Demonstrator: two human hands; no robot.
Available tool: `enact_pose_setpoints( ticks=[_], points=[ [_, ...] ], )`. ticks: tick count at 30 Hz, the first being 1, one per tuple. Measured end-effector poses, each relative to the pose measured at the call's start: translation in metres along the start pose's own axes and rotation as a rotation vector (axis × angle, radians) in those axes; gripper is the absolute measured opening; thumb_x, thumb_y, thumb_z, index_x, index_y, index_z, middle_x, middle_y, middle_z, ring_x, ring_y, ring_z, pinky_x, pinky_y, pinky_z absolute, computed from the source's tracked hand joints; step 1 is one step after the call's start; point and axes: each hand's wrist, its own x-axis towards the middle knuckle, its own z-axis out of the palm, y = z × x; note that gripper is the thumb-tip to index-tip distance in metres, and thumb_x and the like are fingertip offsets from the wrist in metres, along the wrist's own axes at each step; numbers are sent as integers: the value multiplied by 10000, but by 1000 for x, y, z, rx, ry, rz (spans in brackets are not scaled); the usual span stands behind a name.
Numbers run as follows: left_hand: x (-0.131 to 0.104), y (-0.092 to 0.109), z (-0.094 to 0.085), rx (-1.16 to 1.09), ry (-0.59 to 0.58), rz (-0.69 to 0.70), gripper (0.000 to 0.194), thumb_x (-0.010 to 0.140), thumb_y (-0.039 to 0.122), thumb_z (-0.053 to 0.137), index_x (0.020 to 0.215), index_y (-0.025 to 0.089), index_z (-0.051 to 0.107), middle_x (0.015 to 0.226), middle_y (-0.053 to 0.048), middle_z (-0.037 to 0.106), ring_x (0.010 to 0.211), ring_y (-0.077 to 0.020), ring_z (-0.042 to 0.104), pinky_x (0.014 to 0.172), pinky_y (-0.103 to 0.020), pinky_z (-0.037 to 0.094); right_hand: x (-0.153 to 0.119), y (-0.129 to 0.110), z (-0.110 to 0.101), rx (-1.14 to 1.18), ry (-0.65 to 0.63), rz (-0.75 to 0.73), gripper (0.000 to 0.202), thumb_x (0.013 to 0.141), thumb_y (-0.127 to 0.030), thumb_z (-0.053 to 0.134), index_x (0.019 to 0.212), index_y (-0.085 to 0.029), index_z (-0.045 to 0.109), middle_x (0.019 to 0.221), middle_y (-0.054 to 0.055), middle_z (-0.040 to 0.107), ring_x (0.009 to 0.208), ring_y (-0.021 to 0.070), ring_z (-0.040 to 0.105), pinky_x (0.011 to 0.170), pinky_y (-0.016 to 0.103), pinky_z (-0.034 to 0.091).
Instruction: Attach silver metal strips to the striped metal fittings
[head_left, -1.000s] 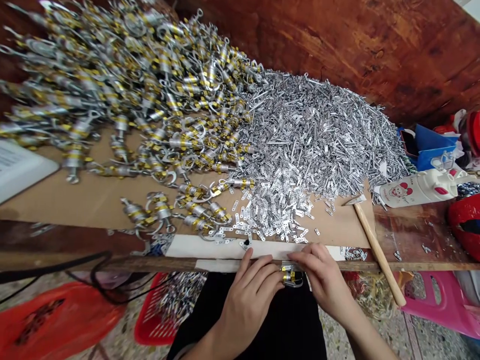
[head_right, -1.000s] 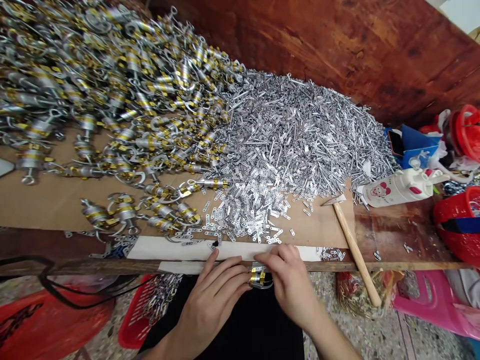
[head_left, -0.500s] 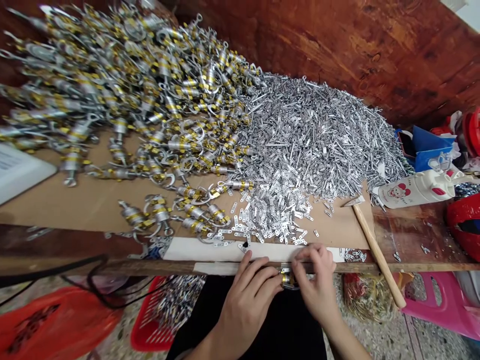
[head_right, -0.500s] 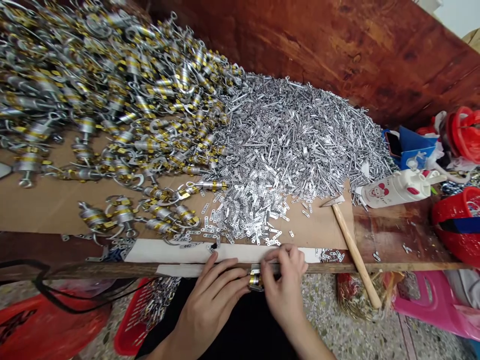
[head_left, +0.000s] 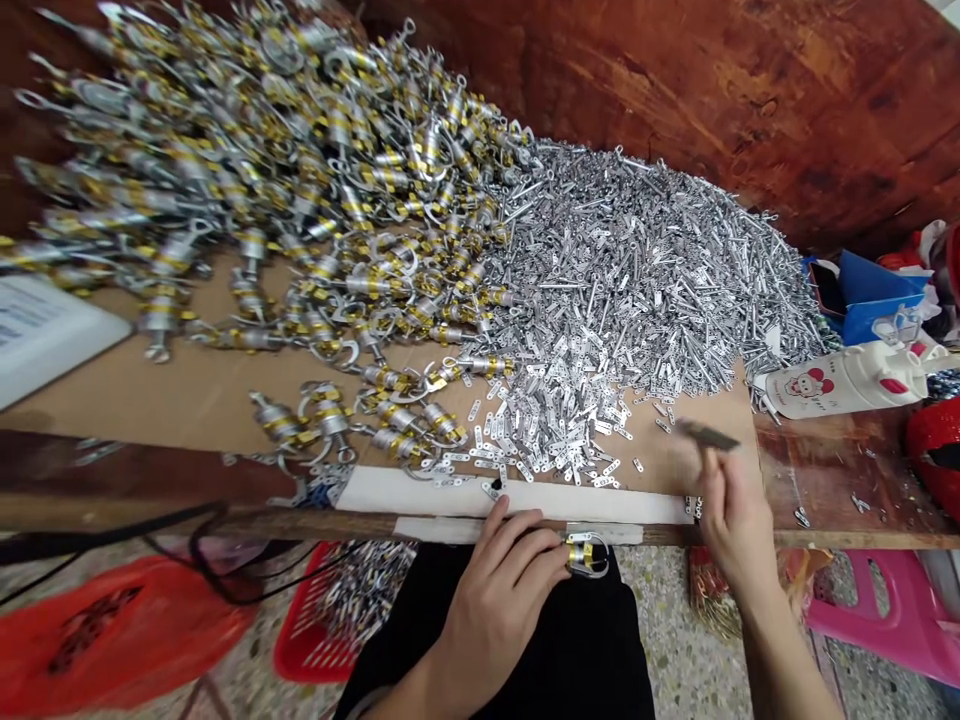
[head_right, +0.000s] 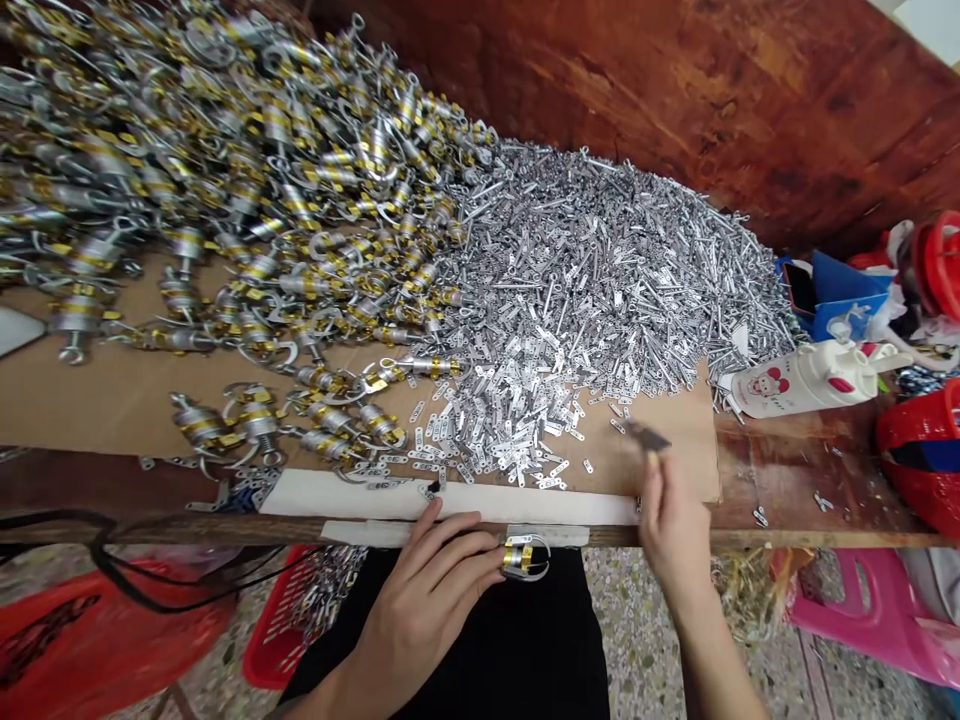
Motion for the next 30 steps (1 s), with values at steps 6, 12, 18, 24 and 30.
enact_pose_setpoints(
  ticks=[6,12,18,24,30],
  points=[
    [1,-1,-1,-2,-7,5,141,868,146,494,852,187,627,807,6,660,906,-165,588,1041,-458,324,-67,-37,-9,206,-128,-482,332,905,-212,357,1220,-222,464,891,71,683,697,164,663,570,219,503],
    [-1,-1,0,-32,13,1,155,882,157,480,839,183,627,813,19,664,919,-158,573,1069,-418,274,-70,-46,-2,121,-231,-472,339,921,-221,310,1209,-208,491,818,66,682,643,164,658,530,223,501],
    [0,-4,2,-49,32,1,134,881,185,497,863,181,630,816,23,673,909,-152,581,1078,-411,258,-58,-32,6,70,-248,-297,335,934,-315,303,1102,-223,578,816,47,696,623,162,653,543,226,475],
    [-4,-11,-13,-27,82,70,121,867,202,527,939,148,608,777,-5,685,857,-151,613,1022,-412,361,12,31,18,-294,280,28,490,914,-426,283,1101,-116,613,800,133,661,690,229,579,614,309,411],
    [-73,-50,-62,327,66,68,136,847,177,543,953,183,628,793,-9,698,784,-163,639,1026,-414,355,41,66,35,-342,427,-84,523,906,-434,286,1026,-92,663,894,162,628,810,254,520,718,360,360]
  ],
)
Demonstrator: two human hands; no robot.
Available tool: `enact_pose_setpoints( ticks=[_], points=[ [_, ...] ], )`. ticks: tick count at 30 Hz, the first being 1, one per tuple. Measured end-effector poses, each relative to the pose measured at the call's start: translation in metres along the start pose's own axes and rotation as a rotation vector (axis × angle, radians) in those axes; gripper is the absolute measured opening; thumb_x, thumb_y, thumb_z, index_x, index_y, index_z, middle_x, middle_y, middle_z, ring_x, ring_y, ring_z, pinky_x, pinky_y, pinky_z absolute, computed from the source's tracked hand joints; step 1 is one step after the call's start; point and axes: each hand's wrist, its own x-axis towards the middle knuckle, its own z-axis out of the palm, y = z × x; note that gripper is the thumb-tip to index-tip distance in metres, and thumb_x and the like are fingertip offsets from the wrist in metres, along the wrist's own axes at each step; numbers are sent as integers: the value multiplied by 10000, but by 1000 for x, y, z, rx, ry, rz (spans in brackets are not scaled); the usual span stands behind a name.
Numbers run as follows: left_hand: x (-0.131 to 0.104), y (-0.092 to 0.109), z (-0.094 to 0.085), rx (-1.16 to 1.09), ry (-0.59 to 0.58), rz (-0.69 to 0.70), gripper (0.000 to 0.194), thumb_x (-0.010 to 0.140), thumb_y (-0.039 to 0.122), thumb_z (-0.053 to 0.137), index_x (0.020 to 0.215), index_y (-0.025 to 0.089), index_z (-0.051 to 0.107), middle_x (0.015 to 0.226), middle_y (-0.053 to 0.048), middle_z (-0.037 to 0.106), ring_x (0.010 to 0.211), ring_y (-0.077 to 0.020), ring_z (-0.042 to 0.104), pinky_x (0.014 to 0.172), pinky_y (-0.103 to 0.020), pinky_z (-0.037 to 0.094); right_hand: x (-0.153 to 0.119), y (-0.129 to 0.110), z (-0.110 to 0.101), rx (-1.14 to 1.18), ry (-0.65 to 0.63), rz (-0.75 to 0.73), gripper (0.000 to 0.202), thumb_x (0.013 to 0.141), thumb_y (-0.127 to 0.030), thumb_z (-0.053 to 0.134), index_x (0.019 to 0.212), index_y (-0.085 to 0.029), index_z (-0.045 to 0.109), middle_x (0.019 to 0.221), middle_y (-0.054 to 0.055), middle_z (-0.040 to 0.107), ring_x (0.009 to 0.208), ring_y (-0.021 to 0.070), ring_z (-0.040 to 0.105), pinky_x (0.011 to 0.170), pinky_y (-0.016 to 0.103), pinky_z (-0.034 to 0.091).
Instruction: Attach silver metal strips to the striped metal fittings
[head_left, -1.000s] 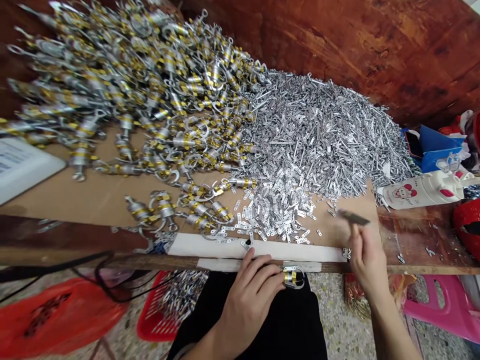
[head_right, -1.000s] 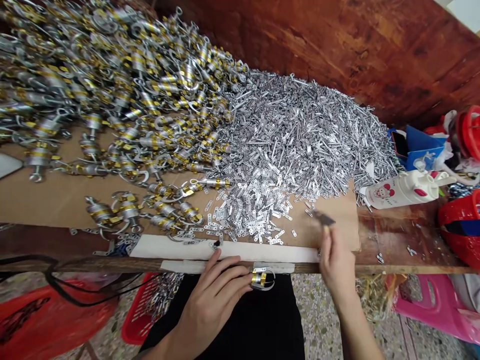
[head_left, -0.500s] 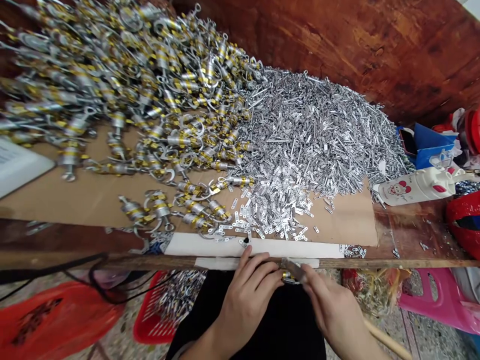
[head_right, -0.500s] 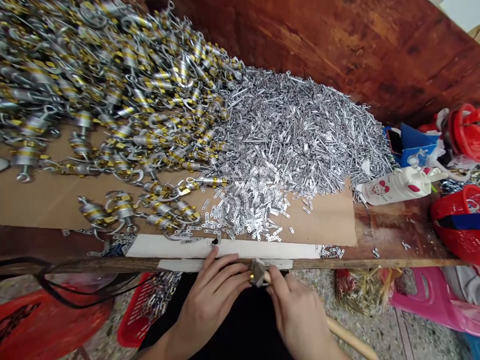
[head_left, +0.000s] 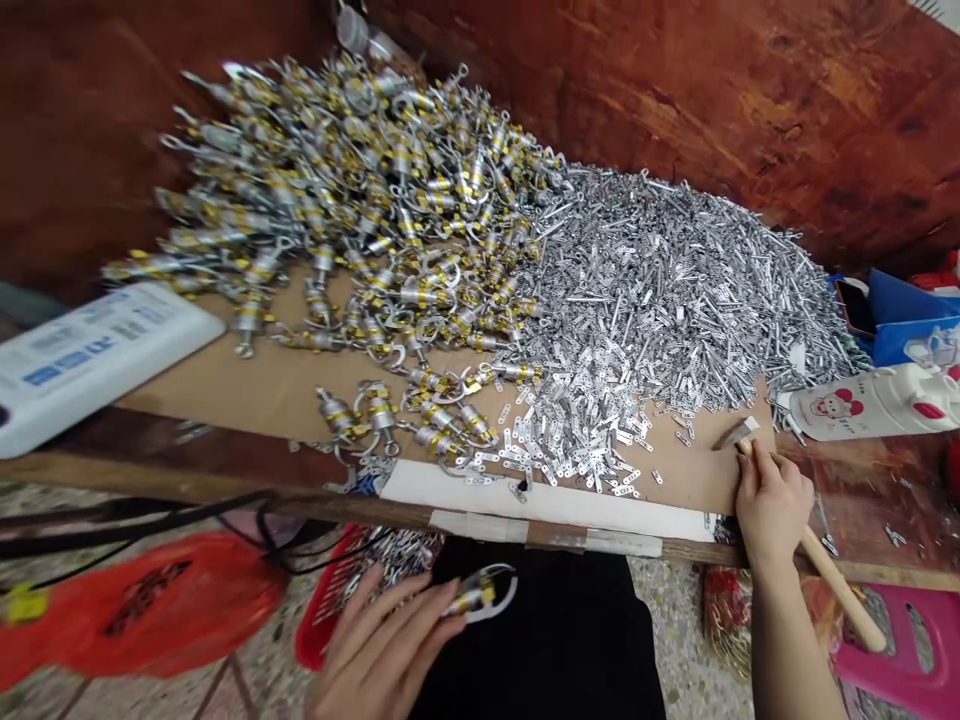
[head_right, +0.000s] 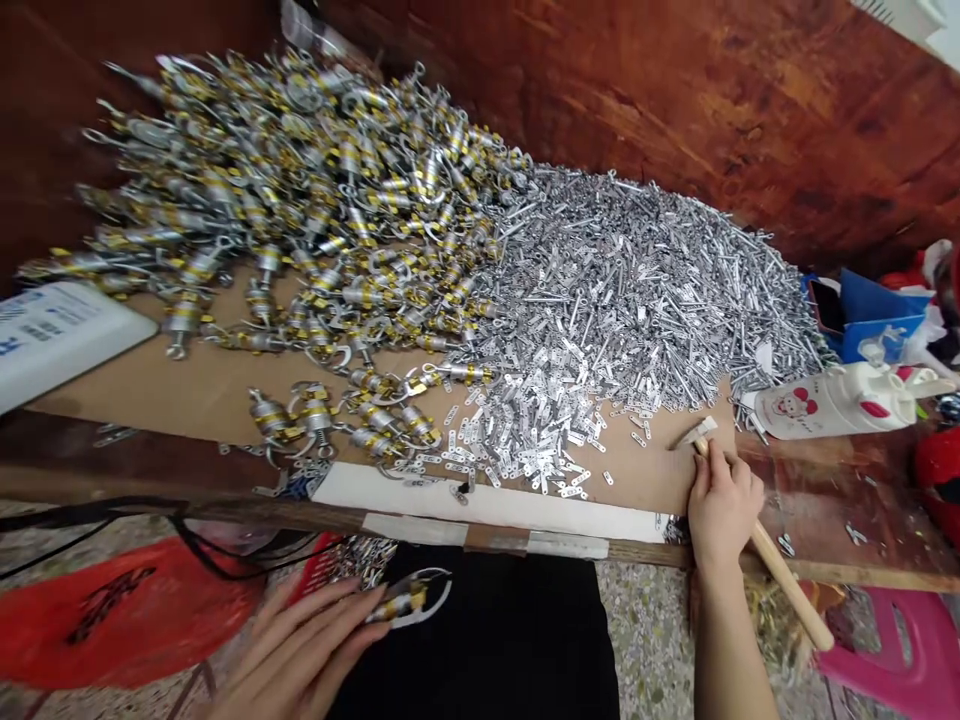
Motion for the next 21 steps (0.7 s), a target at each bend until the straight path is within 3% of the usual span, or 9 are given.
enact_pose_setpoints(
  ticks=[3,5,7,11,13,14,18,21],
  points=[
    [-31,-20,-16,159,-40,38,163,879,232,484,876,222,647,814,-3,699,759,-186,630,1074,-456,256,-2,0,1,12,11,28,541,889,-485,299,1019,-114,671,914,153,620,819,268,500,712,370,343],
    [-29,-23,-21,144,-37,-4,154,870,246,499,909,197,640,858,-34,695,770,-194,623,1035,-425,320,-1,-3,-2,31,56,71,537,868,-521,338,1042,-128,661,975,157,602,873,289,486,742,390,336],
    [-7,-20,-22,66,-6,-35,175,845,196,531,995,173,618,872,-49,690,809,-196,620,945,-375,413,2,-8,-7,72,118,90,513,857,-517,383,1066,-129,647,1010,165,584,922,300,487,783,413,336],
    [69,-29,-9,97,42,57,339,832,107,501,1157,191,550,967,-46,679,936,-204,595,889,-346,445,8,-23,-20,217,149,-43,385,865,-418,452,1047,-132,635,991,153,583,941,272,528,833,419,354],
    [104,-46,3,96,-15,29,322,871,141,405,1149,191,559,1032,-58,661,964,-212,584,868,-364,456,7,-31,-28,265,150,-95,318,865,-364,477,1029,-139,630,990,144,585,944,260,534,831,411,364],
    [118,-56,9,78,-99,19,321,886,170,362,1117,192,582,1037,-60,660,960,-217,584,844,-369,467,6,-35,-32,283,153,-104,286,865,-340,484,1018,-145,628,987,138,585,941,254,534,830,408,366],
    [152,-87,25,1,-304,132,352,907,321,327,965,232,663,888,-47,695,828,-240,592,710,-380,488,-2,-52,-43,412,65,-138,178,866,-270,495,958,-181,620,923,89,601,892,220,532,796,373,385],
    [161,-84,21,21,-238,191,345,913,371,340,964,260,662,832,-39,687,798,-237,579,703,-386,476,-5,-68,-45,581,-129,-140,129,866,-243,498,892,-196,614,845,52,617,829,197,529,746,333,401]
  ],
)
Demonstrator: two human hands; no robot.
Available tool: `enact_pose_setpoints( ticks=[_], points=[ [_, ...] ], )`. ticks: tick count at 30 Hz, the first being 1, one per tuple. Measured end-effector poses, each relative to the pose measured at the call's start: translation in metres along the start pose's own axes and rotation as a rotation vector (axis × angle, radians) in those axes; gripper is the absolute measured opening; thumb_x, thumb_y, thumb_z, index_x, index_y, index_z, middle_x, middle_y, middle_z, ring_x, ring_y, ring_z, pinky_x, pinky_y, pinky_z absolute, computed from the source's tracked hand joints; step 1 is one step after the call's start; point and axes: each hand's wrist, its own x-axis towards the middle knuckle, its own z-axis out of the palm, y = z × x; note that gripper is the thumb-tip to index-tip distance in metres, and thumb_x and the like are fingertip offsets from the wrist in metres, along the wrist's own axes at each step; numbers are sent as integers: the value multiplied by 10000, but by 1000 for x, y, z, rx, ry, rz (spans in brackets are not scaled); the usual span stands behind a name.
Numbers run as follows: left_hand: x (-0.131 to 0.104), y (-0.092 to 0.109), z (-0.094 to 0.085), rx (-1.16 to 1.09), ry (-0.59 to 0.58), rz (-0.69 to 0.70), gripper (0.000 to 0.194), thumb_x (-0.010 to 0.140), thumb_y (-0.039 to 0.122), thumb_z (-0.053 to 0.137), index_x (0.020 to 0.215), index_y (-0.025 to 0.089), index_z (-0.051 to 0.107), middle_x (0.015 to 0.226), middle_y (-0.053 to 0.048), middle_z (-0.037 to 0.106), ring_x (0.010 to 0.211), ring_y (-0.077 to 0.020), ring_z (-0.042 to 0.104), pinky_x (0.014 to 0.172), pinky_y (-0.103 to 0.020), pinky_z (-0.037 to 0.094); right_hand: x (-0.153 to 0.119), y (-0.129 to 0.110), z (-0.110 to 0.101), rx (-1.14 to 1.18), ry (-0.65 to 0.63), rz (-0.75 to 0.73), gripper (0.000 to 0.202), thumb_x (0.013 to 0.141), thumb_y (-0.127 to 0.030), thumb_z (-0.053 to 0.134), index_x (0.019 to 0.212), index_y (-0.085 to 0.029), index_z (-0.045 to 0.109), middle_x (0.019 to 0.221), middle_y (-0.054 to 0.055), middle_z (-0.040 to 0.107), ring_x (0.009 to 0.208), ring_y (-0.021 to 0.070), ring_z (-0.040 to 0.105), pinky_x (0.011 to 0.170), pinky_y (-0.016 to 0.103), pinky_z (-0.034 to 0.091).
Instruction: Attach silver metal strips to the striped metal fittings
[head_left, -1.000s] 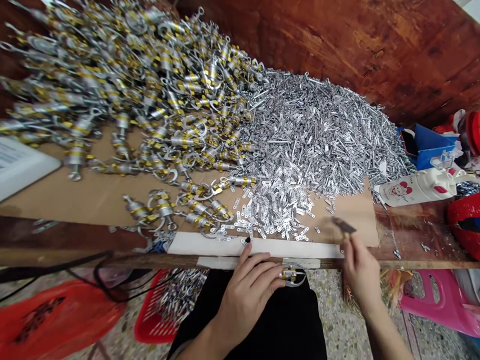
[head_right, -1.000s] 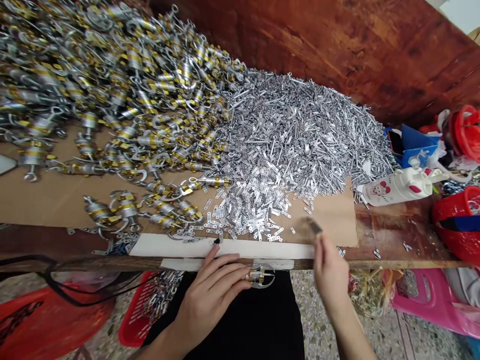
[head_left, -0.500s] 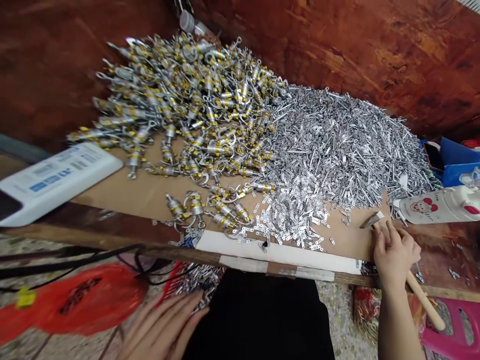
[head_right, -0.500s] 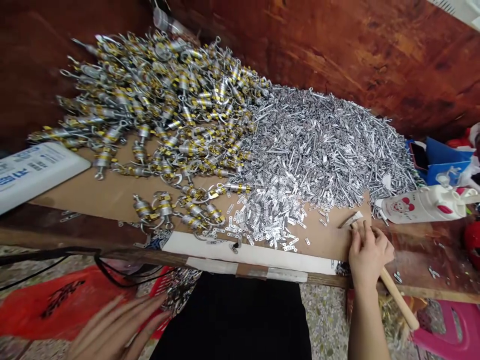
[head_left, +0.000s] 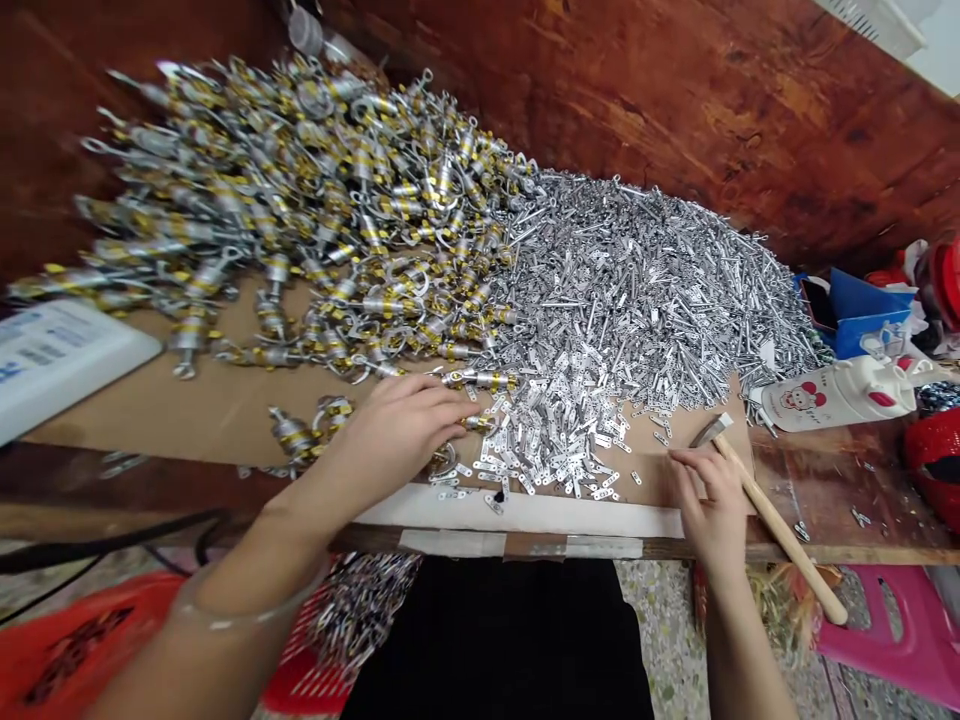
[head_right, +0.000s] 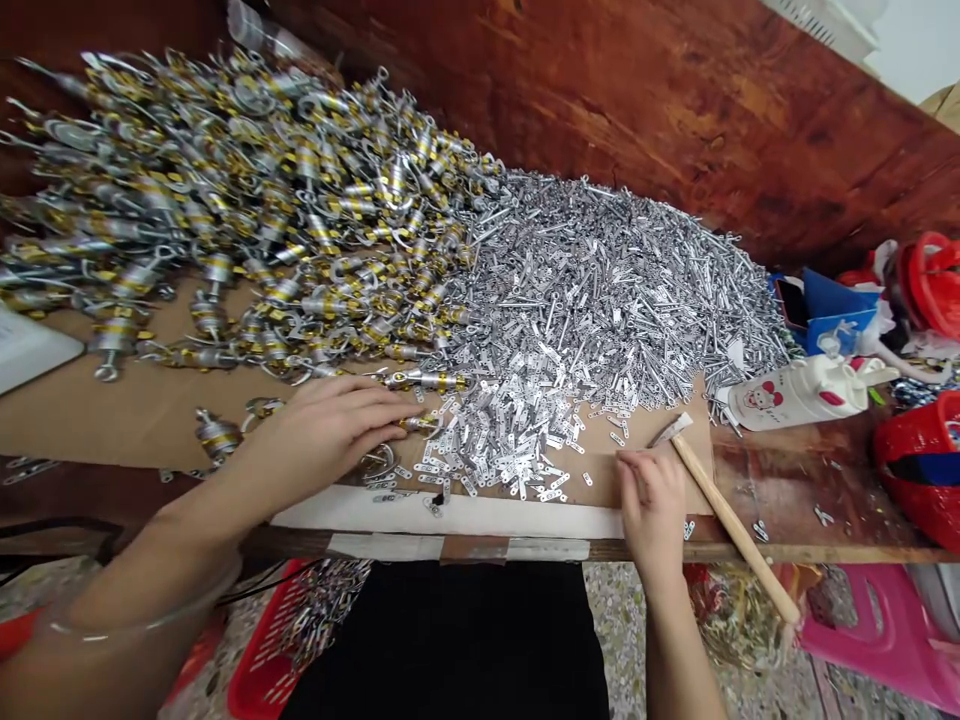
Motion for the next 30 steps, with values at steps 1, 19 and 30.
enact_pose_setpoints(
  ticks=[1,19,30],
  points=[
    [1,7,-3,5,52,2,325,913,363,356,983,257,655,823,-42,677,806,-233,574,723,-387,474,1,-6,4,55,-66,24,122,866,-241,498,871,-200,613,827,43,620,813,193,526,739,326,402],
    [-42,138,17,-446,189,-147,207,872,107,459,980,186,616,868,-42,645,816,-135,609,725,-235,525,9,-39,22,74,-452,-6,76,830,-175,527,880,-198,579,849,41,568,830,202,474,740,335,389],
    [-45,138,18,-416,250,-140,181,877,124,474,984,172,611,860,-39,662,816,-131,625,742,-225,535,17,-52,5,246,-224,53,56,855,-171,503,832,-201,544,800,16,601,776,162,528,686,286,421]
  ],
)
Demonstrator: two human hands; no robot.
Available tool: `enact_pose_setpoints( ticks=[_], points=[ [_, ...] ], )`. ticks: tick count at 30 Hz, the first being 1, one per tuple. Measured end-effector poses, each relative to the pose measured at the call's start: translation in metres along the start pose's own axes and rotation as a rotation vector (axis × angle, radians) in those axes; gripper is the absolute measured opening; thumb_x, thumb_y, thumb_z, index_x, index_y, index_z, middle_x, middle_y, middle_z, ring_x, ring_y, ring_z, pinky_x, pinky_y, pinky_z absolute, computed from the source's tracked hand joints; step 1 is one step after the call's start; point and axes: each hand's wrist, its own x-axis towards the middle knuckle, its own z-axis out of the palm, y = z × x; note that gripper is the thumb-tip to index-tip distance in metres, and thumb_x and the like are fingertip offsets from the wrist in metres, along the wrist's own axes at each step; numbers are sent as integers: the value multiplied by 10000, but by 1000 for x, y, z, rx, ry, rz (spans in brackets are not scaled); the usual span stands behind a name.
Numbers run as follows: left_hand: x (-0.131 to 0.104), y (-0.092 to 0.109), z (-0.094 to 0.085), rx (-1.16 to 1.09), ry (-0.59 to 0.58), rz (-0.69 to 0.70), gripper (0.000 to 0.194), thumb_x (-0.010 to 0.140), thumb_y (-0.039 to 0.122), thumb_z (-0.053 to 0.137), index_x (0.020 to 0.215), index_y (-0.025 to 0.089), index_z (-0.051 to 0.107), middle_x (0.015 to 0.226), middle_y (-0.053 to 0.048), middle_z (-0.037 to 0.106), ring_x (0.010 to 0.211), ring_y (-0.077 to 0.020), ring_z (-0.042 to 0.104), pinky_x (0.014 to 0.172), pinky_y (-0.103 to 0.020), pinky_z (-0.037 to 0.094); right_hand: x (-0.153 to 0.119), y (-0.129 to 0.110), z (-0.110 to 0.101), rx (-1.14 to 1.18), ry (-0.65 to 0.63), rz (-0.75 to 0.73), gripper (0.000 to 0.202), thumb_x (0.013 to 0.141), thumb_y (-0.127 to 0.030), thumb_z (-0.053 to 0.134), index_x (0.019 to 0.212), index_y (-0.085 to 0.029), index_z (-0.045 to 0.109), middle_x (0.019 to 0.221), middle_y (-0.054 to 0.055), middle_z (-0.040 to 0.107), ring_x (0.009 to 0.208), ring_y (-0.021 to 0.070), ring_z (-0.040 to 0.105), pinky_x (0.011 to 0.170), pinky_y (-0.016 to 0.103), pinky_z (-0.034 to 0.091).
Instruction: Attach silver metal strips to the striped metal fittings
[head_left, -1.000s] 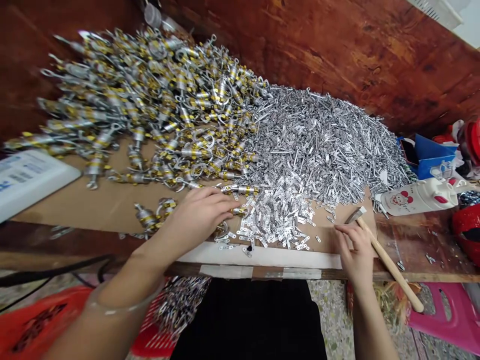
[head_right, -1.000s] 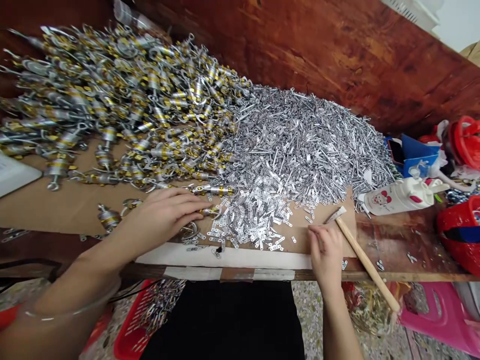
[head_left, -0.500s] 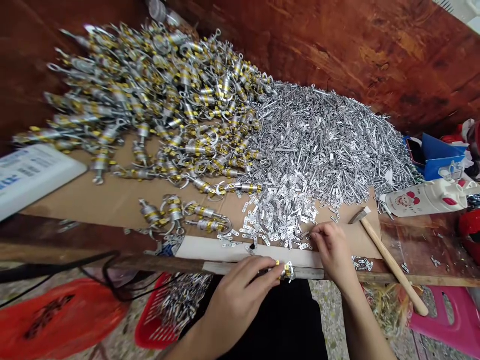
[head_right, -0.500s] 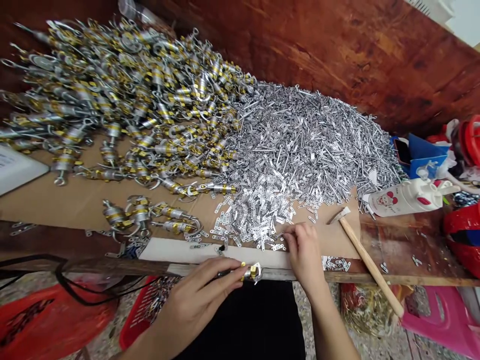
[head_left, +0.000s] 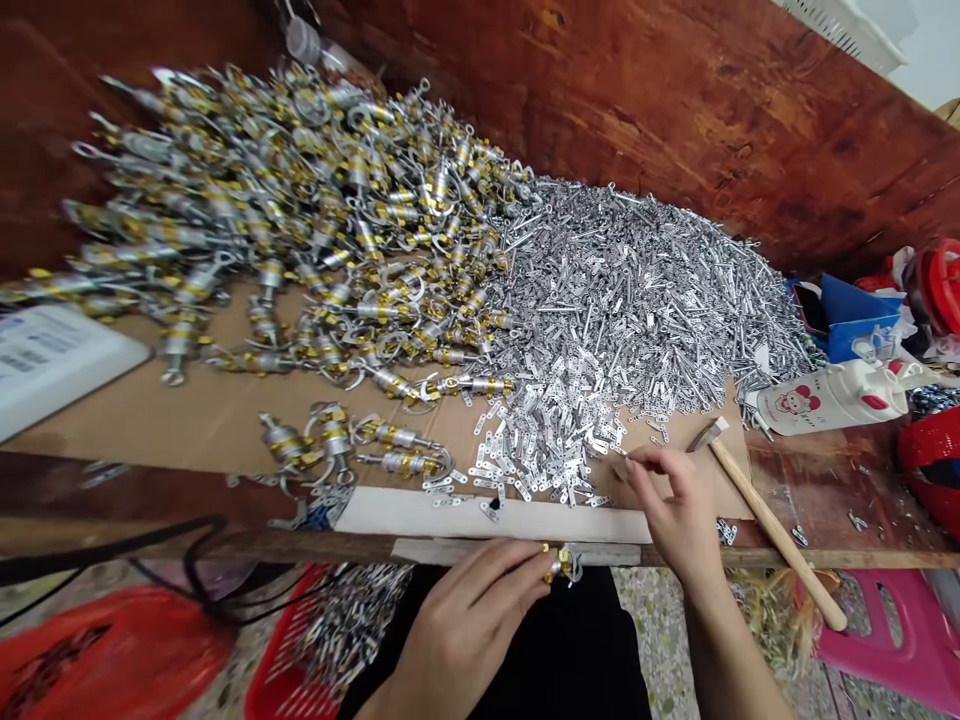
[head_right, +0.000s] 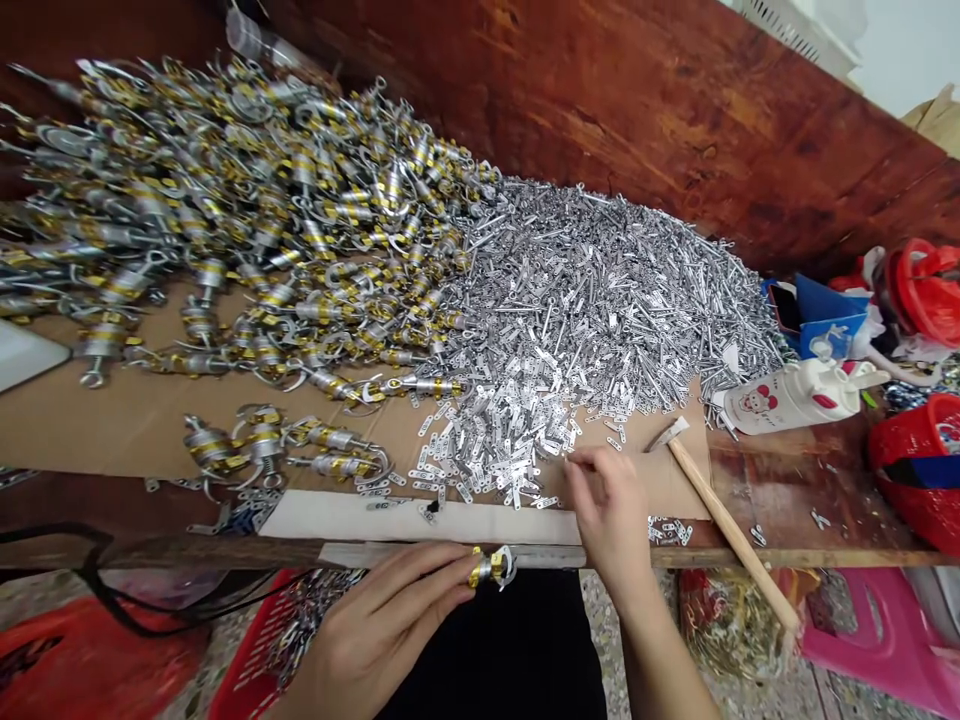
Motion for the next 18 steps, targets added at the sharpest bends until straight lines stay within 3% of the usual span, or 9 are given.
enact_pose_setpoints(
  ticks=[4,8,13,18],
  points=[
    [3,1,0,101,36,53,218,879,151,492,1079,120,574,885,-58,675,842,-143,627,775,-236,530,-33,-26,1,71,-175,-190,102,869,-138,490,889,-212,557,803,15,608,766,151,527,670,270,434],
    [8,6,-2,40,38,67,204,875,90,461,997,148,613,859,-48,662,835,-128,624,772,-221,526,-52,-40,5,-5,-144,-329,144,862,-112,483,953,-185,567,792,38,611,711,155,500,646,291,434],
    [10,11,0,-119,60,-79,176,846,103,492,889,189,639,801,-26,647,744,-112,631,659,-185,535,-51,-32,-4,174,-212,-245,165,869,-198,507,1029,-218,545,861,38,609,797,158,534,674,282,472],
    [11,13,2,-266,70,-225,128,815,139,543,845,200,651,755,-9,643,682,-107,631,607,-172,534,-51,-25,-1,212,-95,-227,110,844,-149,538,904,-230,582,773,8,594,750,141,545,654,273,461]
  ],
)
